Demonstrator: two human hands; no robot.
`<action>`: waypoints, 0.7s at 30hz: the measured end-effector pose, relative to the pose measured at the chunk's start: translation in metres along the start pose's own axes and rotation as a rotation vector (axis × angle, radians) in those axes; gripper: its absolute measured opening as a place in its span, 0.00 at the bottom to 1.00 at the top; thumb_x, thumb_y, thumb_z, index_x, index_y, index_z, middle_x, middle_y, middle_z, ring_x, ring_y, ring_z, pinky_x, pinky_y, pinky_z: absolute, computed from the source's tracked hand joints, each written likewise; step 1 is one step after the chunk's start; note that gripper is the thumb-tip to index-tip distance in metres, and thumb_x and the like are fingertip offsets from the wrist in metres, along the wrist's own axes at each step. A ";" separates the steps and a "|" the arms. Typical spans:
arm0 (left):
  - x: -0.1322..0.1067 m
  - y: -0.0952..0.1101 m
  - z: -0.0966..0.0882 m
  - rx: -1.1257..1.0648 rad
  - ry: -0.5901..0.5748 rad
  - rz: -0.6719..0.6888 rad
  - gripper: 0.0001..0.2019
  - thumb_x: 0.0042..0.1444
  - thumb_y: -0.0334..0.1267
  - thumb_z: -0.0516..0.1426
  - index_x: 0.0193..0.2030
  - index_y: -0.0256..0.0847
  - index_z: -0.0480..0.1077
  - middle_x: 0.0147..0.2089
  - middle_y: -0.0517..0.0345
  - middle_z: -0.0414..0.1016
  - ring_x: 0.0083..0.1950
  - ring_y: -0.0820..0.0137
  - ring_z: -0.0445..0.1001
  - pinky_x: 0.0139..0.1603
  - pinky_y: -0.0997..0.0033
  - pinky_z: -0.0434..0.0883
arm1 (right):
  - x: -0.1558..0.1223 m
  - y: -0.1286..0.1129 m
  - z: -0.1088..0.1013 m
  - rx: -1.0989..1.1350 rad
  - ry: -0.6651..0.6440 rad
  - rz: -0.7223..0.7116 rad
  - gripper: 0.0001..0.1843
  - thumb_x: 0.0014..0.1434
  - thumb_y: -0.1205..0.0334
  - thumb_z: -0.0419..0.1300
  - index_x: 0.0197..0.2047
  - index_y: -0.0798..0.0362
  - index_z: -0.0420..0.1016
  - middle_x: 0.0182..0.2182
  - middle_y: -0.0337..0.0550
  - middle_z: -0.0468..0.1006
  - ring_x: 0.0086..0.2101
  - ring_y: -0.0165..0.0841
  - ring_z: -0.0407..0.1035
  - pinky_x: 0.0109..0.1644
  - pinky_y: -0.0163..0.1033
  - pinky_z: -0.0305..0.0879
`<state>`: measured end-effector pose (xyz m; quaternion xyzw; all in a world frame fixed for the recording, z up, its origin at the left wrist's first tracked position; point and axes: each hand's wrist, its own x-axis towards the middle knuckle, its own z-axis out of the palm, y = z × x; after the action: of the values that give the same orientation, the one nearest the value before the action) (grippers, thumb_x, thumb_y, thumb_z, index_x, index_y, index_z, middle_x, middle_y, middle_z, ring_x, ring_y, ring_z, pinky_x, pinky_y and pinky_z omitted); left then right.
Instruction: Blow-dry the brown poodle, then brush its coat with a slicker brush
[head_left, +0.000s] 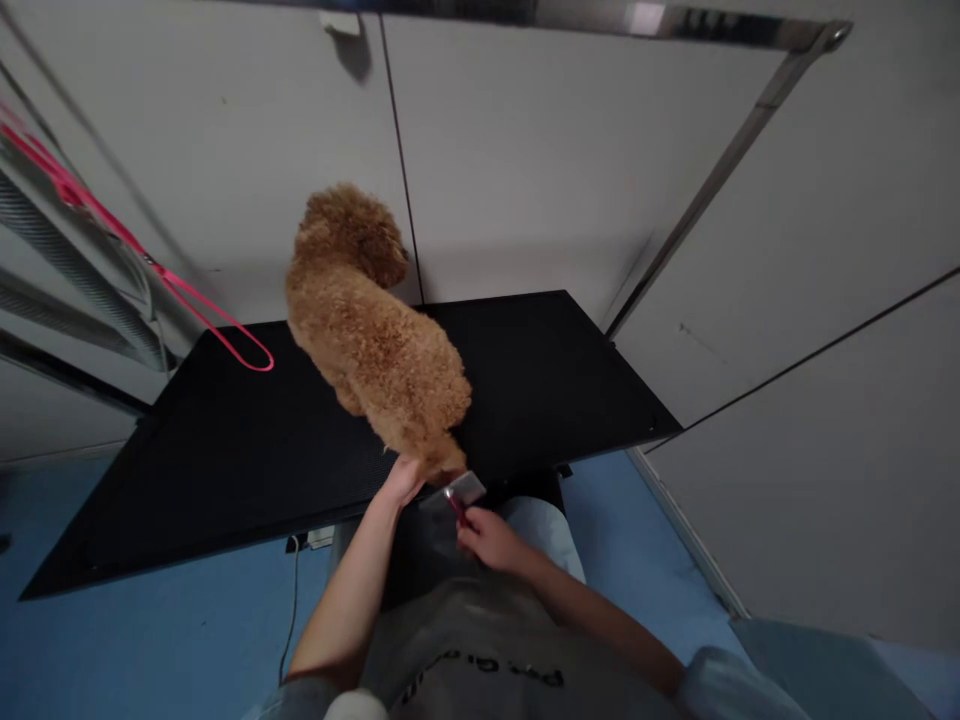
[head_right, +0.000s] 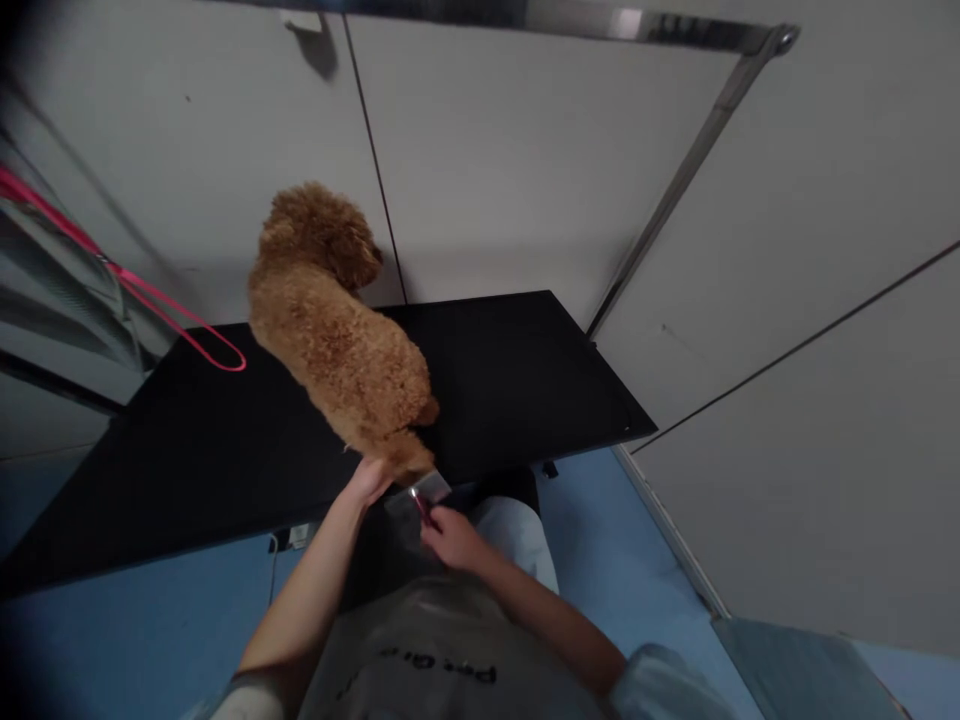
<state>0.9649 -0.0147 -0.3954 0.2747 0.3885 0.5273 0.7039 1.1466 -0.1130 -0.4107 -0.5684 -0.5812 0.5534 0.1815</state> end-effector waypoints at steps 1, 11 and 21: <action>0.001 -0.001 -0.002 0.012 -0.002 -0.005 0.21 0.39 0.34 0.68 0.43 0.34 0.77 0.44 0.45 0.80 0.51 0.53 0.76 0.56 0.55 0.70 | 0.003 -0.001 0.000 0.020 0.013 -0.010 0.02 0.57 0.65 0.56 0.35 0.52 0.69 0.28 0.37 0.77 0.27 0.28 0.69 0.31 0.31 0.60; 0.007 0.005 -0.001 0.062 -0.107 -0.034 0.22 0.43 0.36 0.67 0.48 0.36 0.75 0.50 0.41 0.77 0.56 0.50 0.72 0.59 0.50 0.66 | -0.003 -0.004 0.011 0.137 0.014 0.025 0.02 0.58 0.64 0.54 0.34 0.51 0.67 0.28 0.37 0.77 0.26 0.29 0.72 0.30 0.31 0.64; 0.017 0.037 -0.013 0.289 -0.194 0.001 0.26 0.41 0.35 0.69 0.50 0.38 0.74 0.58 0.42 0.71 0.63 0.49 0.64 0.66 0.51 0.58 | -0.001 -0.021 0.027 0.099 0.063 0.006 0.02 0.58 0.65 0.54 0.33 0.51 0.66 0.26 0.37 0.76 0.27 0.29 0.72 0.30 0.31 0.64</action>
<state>0.9371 0.0123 -0.3772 0.4226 0.3904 0.4374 0.6911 1.1148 -0.1201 -0.4010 -0.5777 -0.5453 0.5638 0.2259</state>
